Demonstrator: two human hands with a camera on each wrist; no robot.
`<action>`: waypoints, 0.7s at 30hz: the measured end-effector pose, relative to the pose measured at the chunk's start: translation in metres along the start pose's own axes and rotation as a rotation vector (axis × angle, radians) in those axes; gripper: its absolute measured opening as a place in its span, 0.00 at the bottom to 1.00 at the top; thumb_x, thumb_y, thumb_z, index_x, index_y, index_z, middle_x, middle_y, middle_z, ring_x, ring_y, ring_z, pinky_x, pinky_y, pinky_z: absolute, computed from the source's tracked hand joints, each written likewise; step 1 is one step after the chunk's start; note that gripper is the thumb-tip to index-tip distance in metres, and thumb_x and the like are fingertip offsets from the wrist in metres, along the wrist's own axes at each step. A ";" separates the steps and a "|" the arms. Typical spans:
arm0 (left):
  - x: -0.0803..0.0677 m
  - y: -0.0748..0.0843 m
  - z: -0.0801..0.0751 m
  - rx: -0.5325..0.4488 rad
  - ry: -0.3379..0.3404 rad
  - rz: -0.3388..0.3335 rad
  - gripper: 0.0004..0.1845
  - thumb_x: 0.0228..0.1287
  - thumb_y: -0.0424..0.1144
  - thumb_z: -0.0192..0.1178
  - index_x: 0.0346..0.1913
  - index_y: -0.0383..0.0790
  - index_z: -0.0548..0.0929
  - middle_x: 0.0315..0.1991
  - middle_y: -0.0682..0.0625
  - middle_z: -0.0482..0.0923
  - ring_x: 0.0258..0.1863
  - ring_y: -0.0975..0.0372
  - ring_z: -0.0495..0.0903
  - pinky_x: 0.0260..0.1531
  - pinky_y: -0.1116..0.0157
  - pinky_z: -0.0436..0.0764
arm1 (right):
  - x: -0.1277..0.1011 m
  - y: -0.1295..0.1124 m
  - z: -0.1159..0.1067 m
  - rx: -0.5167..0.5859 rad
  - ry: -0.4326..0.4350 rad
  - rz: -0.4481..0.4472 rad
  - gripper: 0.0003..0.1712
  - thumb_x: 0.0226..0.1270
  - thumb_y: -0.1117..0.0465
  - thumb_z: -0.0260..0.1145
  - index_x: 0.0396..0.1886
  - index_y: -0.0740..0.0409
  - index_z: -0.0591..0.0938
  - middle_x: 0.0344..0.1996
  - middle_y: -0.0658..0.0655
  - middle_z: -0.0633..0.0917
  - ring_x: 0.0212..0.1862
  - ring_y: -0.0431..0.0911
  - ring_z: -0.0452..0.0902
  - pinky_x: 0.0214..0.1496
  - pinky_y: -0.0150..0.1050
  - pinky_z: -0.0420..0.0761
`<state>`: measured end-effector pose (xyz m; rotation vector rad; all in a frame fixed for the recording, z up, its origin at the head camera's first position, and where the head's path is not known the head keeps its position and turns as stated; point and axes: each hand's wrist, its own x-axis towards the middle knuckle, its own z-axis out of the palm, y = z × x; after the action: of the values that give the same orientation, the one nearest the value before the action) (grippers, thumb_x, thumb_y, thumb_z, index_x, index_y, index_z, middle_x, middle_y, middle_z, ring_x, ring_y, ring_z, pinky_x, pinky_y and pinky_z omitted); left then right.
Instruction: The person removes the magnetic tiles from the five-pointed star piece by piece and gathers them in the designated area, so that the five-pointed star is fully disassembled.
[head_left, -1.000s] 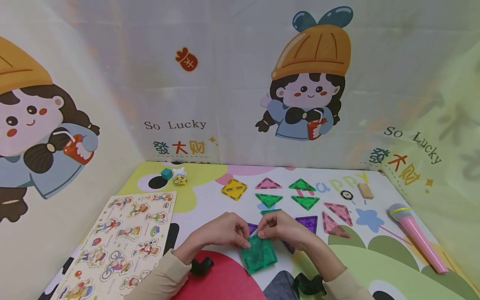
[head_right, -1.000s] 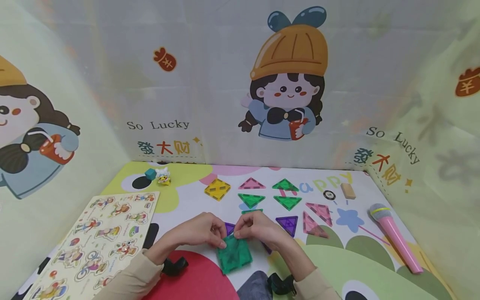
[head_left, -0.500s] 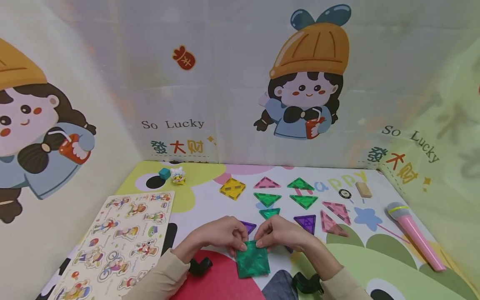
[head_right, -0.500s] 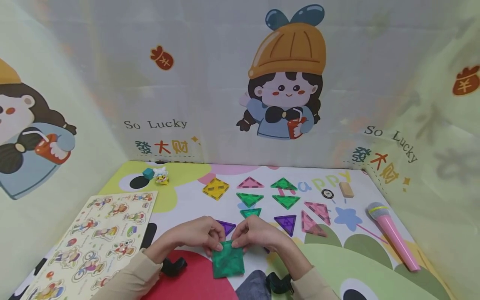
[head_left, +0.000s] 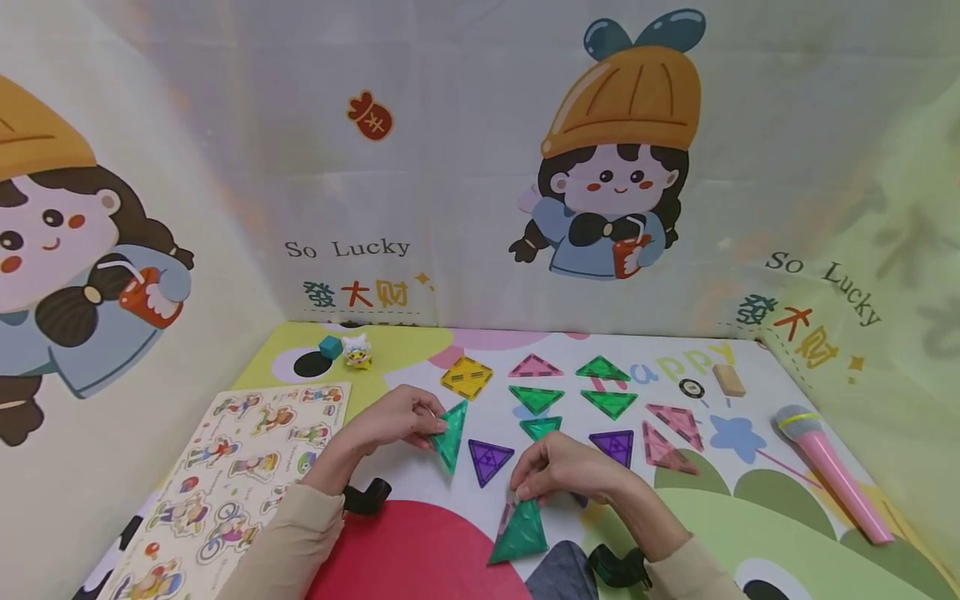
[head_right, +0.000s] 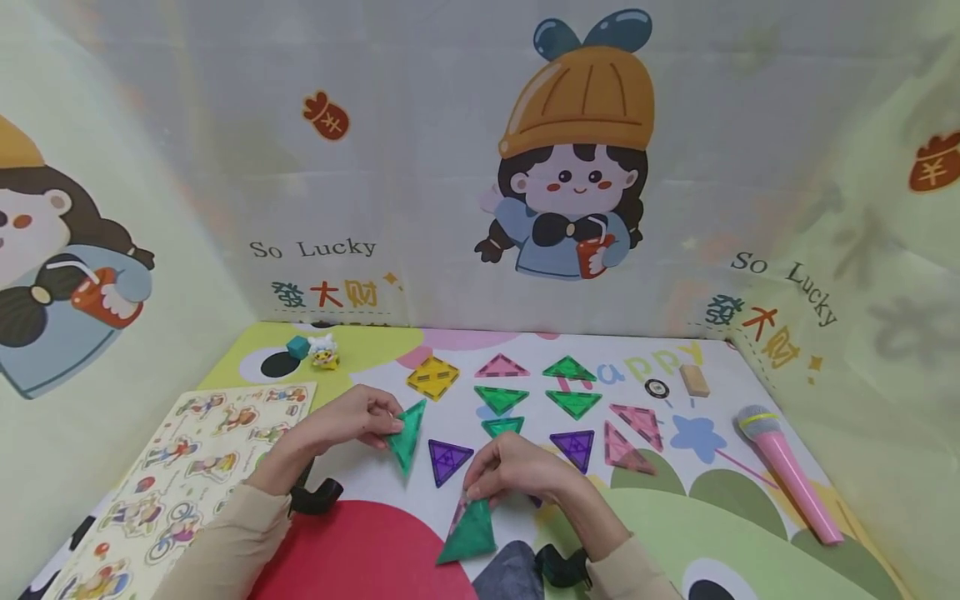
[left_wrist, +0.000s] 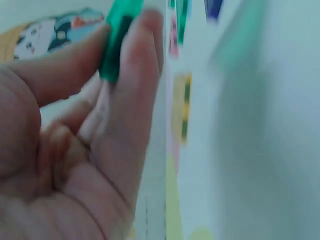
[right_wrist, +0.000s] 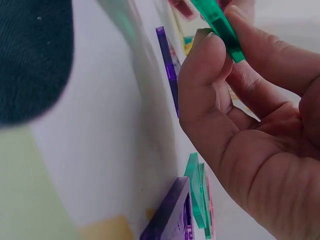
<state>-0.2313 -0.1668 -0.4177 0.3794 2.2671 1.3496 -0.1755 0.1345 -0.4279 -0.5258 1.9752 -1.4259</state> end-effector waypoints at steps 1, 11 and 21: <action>0.000 -0.003 -0.005 0.012 0.043 -0.022 0.11 0.64 0.40 0.66 0.43 0.35 0.84 0.28 0.47 0.83 0.25 0.61 0.82 0.34 0.62 0.86 | 0.000 0.000 0.000 0.002 -0.002 0.003 0.08 0.60 0.65 0.72 0.37 0.66 0.88 0.31 0.55 0.90 0.26 0.36 0.77 0.31 0.31 0.80; 0.004 -0.027 -0.023 0.236 0.332 -0.168 0.09 0.65 0.42 0.66 0.41 0.39 0.86 0.24 0.48 0.81 0.21 0.60 0.79 0.28 0.67 0.77 | 0.002 0.002 0.004 0.024 0.000 0.016 0.11 0.59 0.66 0.72 0.40 0.69 0.87 0.24 0.50 0.87 0.24 0.35 0.76 0.30 0.30 0.79; 0.010 -0.021 -0.015 0.437 0.457 -0.121 0.13 0.63 0.38 0.68 0.49 0.40 0.83 0.40 0.45 0.81 0.39 0.56 0.75 0.36 0.64 0.79 | 0.004 0.002 0.005 0.021 -0.018 0.025 0.13 0.61 0.67 0.70 0.44 0.71 0.83 0.21 0.49 0.83 0.23 0.38 0.75 0.30 0.32 0.78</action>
<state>-0.2473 -0.1832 -0.4324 0.0689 2.9174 0.9404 -0.1749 0.1294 -0.4315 -0.5012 1.9442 -1.4204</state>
